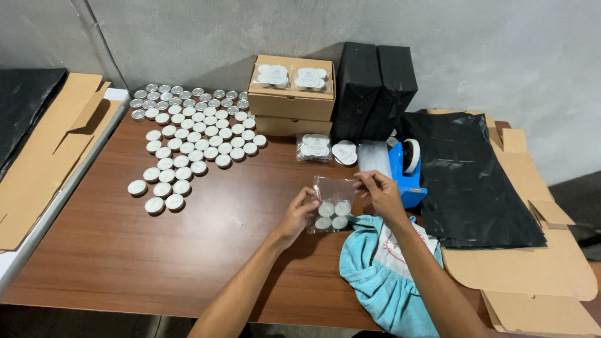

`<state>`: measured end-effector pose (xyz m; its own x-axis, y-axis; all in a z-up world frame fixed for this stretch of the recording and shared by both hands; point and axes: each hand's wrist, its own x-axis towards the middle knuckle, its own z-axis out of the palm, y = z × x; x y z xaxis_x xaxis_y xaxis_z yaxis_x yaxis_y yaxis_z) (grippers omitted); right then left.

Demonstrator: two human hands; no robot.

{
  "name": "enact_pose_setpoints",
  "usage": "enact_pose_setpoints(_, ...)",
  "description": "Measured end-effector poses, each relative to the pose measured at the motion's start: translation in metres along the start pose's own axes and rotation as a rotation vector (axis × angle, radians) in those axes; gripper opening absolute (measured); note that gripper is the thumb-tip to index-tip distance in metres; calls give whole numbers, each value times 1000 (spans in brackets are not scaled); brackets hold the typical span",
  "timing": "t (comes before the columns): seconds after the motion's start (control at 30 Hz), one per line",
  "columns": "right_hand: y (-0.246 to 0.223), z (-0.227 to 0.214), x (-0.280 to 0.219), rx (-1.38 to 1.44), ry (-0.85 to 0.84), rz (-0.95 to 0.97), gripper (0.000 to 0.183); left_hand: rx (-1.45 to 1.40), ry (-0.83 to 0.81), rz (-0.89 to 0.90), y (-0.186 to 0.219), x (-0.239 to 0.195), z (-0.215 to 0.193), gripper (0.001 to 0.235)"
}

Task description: The person is packing small white candle containers into a clear plastic bag on a wooden table in a packaging area.

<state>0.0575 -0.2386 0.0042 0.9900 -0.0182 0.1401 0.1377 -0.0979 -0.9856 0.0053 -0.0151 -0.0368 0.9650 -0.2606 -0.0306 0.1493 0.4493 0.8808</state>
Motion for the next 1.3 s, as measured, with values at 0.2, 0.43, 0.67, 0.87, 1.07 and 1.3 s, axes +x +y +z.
enact_pose_setpoints(0.2, 34, -2, 65, -718, 103, -326, 17, -3, -22, 39, -17, 16, -13, 11)
enact_pose_setpoints(0.43, 44, 16, 111, -1175, -3, -300, 39, 51, -15, 63, -23, 21, -19, 13)
enact_pose_setpoints(0.67, 44, 18, 121, -1161, 16, -241, 57, 37, -34, 32, -5, 3, -7, 20)
enact_pose_setpoints(0.87, 36, 10, 113, -778, 149, -220, 9, -13, -65, -2, -18, 15, -19, 40)
enact_pose_setpoints(1.07, -64, 2, 46, 120, -68, -168, 51, 7, -86, 0, -6, 12, -11, 48)
enact_pose_setpoints(1.3, -56, -20, 41, -88, -184, -351, 38, 55, -79, 37, -17, 15, -13, 47)
